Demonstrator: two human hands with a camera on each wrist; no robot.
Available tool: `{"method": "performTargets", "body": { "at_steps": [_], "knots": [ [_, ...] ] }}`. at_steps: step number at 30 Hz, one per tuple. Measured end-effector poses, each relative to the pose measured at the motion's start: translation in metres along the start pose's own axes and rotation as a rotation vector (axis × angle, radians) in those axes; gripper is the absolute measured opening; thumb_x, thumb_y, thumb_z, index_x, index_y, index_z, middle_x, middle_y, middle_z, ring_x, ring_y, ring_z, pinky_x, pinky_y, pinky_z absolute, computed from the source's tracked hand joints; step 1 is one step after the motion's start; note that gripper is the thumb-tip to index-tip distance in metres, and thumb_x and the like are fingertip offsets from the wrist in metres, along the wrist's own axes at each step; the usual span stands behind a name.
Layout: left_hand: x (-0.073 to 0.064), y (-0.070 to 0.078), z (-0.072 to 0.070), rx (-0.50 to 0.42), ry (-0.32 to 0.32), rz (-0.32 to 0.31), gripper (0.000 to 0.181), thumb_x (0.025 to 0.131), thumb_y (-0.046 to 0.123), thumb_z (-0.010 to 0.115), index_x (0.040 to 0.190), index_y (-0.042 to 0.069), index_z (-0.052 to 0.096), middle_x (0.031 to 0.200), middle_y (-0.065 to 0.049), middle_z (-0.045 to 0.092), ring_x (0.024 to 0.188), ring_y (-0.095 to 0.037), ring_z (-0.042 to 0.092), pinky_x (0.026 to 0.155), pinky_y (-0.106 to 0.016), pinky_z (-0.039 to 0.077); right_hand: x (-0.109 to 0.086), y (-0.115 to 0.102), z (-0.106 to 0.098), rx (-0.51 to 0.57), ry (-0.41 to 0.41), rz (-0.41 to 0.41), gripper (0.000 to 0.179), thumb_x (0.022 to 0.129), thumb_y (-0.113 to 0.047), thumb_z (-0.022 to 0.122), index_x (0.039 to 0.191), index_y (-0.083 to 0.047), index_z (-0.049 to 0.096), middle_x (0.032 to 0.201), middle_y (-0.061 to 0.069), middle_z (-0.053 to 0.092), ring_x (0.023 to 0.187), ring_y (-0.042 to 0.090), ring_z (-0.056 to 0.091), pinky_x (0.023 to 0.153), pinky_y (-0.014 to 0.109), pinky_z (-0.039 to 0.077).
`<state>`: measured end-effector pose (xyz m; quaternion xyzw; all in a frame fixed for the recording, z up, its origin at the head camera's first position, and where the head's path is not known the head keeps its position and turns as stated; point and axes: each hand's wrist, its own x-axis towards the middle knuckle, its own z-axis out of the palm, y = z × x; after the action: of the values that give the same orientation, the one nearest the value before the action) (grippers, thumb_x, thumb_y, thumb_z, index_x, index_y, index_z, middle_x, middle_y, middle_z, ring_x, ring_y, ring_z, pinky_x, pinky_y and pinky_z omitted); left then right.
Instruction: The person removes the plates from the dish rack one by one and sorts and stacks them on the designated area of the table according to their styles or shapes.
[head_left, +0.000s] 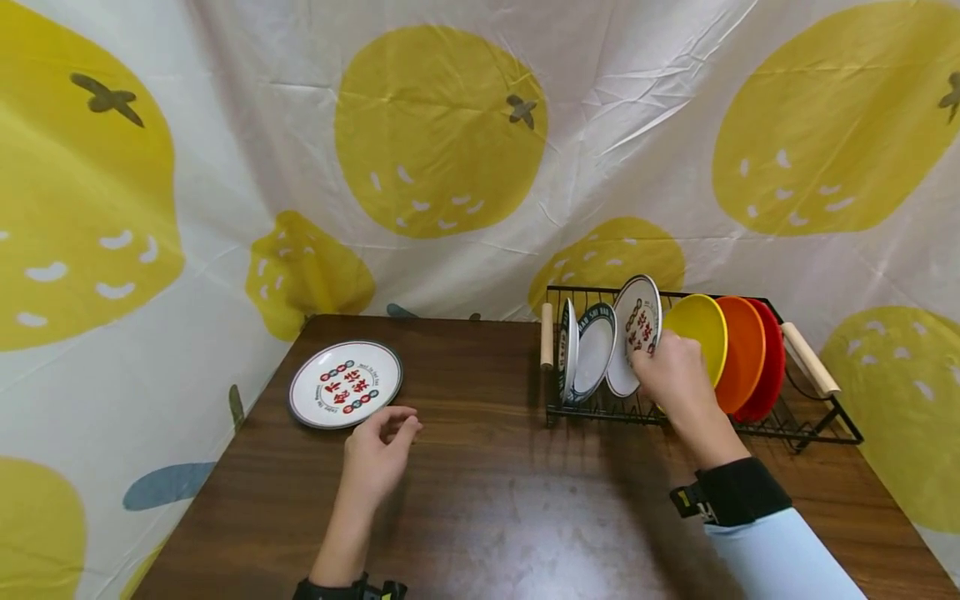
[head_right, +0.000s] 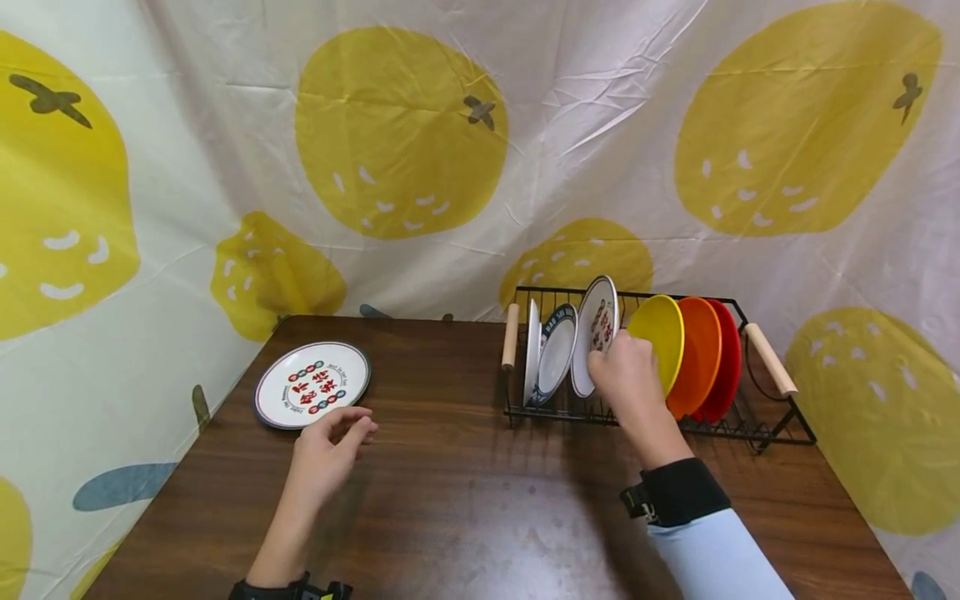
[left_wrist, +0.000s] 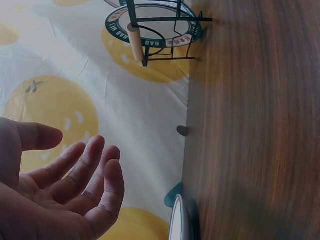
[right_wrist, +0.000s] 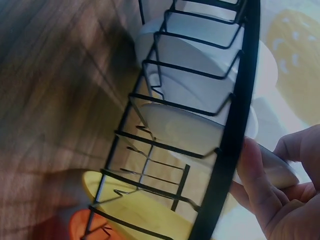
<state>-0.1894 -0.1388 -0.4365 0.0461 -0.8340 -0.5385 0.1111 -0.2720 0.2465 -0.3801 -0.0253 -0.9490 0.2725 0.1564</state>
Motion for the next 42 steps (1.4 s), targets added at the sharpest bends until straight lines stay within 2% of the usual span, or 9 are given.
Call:
{"method": "performTargets", "body": {
  "at_steps": [5, 11, 15, 20, 24, 29, 33, 37, 42],
  "knots": [
    [0.000, 0.001, 0.001, 0.008, -0.003, -0.001, 0.018, 0.102, 0.012, 0.067, 0.114, 0.003, 0.076, 0.104, -0.017, 0.082, 0.091, -0.024, 0.078, 0.071, -0.018, 0.054, 0.000, -0.006, -0.011, -0.016, 0.052, -0.017, 0.038, 0.097, -0.018, 0.061, 0.112, 0.017, 0.067, 0.094, 0.035, 0.074, 0.062, 0.033, 0.070, 0.046, 0.036, 0.058],
    [0.000, 0.000, 0.002, 0.008, -0.007, -0.009, 0.018, 0.102, 0.012, 0.066, 0.114, 0.004, 0.077, 0.103, -0.013, 0.082, 0.092, -0.027, 0.078, 0.071, -0.018, 0.054, -0.007, -0.016, -0.023, -0.033, 0.224, -0.100, 0.032, 0.096, -0.015, 0.061, 0.103, 0.015, 0.068, 0.094, 0.035, 0.072, 0.082, 0.050, 0.070, 0.067, 0.060, 0.060],
    [0.000, 0.000, 0.003, 0.005, -0.011, -0.011, 0.018, 0.102, 0.013, 0.066, 0.113, 0.004, 0.077, 0.103, -0.013, 0.082, 0.090, -0.023, 0.077, 0.070, -0.018, 0.054, -0.016, -0.026, -0.032, 0.008, 0.340, -0.132, 0.029, 0.097, -0.012, 0.062, 0.109, 0.013, 0.069, 0.100, 0.033, 0.073, 0.090, 0.052, 0.070, 0.073, 0.065, 0.060],
    [0.001, 0.002, 0.002, 0.003, -0.010, -0.005, 0.017, 0.102, 0.013, 0.067, 0.114, 0.005, 0.077, 0.103, -0.014, 0.082, 0.085, -0.013, 0.075, 0.071, -0.019, 0.055, -0.024, -0.034, -0.042, 0.092, 0.468, -0.189, 0.031, 0.096, -0.005, 0.061, 0.120, 0.014, 0.066, 0.105, 0.032, 0.072, 0.089, 0.050, 0.069, 0.070, 0.060, 0.059],
    [0.002, 0.003, 0.002, 0.003, -0.009, 0.001, 0.017, 0.102, 0.014, 0.068, 0.114, 0.005, 0.077, 0.103, -0.014, 0.082, 0.087, -0.015, 0.075, 0.072, -0.018, 0.055, -0.030, -0.039, -0.049, 0.155, 0.536, -0.195, 0.035, 0.096, -0.005, 0.059, 0.127, 0.010, 0.066, 0.109, 0.029, 0.074, 0.085, 0.042, 0.067, 0.066, 0.030, 0.051],
    [0.003, 0.006, 0.002, 0.015, -0.012, 0.006, 0.017, 0.101, 0.014, 0.069, 0.113, 0.005, 0.077, 0.104, -0.015, 0.082, 0.089, -0.021, 0.076, 0.071, -0.019, 0.054, -0.041, -0.041, -0.053, 0.243, 0.528, -0.176, 0.035, 0.099, -0.007, 0.057, 0.131, 0.004, 0.067, 0.110, 0.023, 0.076, 0.068, 0.008, 0.062, 0.059, 0.002, 0.038],
    [0.003, 0.009, 0.002, 0.010, -0.009, 0.021, 0.017, 0.101, 0.014, 0.070, 0.114, 0.005, 0.077, 0.104, -0.016, 0.082, 0.088, -0.020, 0.075, 0.071, -0.019, 0.054, -0.047, -0.041, -0.052, 0.323, 0.463, -0.173, 0.032, 0.102, -0.009, 0.056, 0.128, 0.005, 0.067, 0.102, 0.025, 0.078, 0.057, -0.021, 0.056, 0.053, 0.001, 0.046],
    [0.004, 0.013, 0.002, 0.008, -0.001, 0.042, 0.016, 0.101, 0.013, 0.070, 0.112, 0.005, 0.077, 0.101, -0.014, 0.082, 0.084, -0.011, 0.071, 0.070, -0.018, 0.053, -0.053, -0.038, -0.046, 0.370, 0.404, -0.182, 0.032, 0.104, -0.009, 0.056, 0.131, 0.004, 0.066, 0.101, 0.028, 0.078, 0.057, -0.021, 0.059, 0.053, 0.004, 0.050],
    [0.005, 0.020, 0.003, -0.006, -0.017, 0.059, 0.016, 0.102, 0.013, 0.068, 0.112, 0.005, 0.077, 0.102, -0.013, 0.082, 0.089, -0.014, 0.073, 0.073, -0.019, 0.054, -0.063, -0.037, -0.037, 0.434, 0.329, -0.155, 0.032, 0.107, -0.012, 0.057, 0.136, 0.001, 0.062, 0.100, 0.024, 0.079, 0.062, -0.012, 0.067, 0.053, 0.008, 0.053]
  ]
}}
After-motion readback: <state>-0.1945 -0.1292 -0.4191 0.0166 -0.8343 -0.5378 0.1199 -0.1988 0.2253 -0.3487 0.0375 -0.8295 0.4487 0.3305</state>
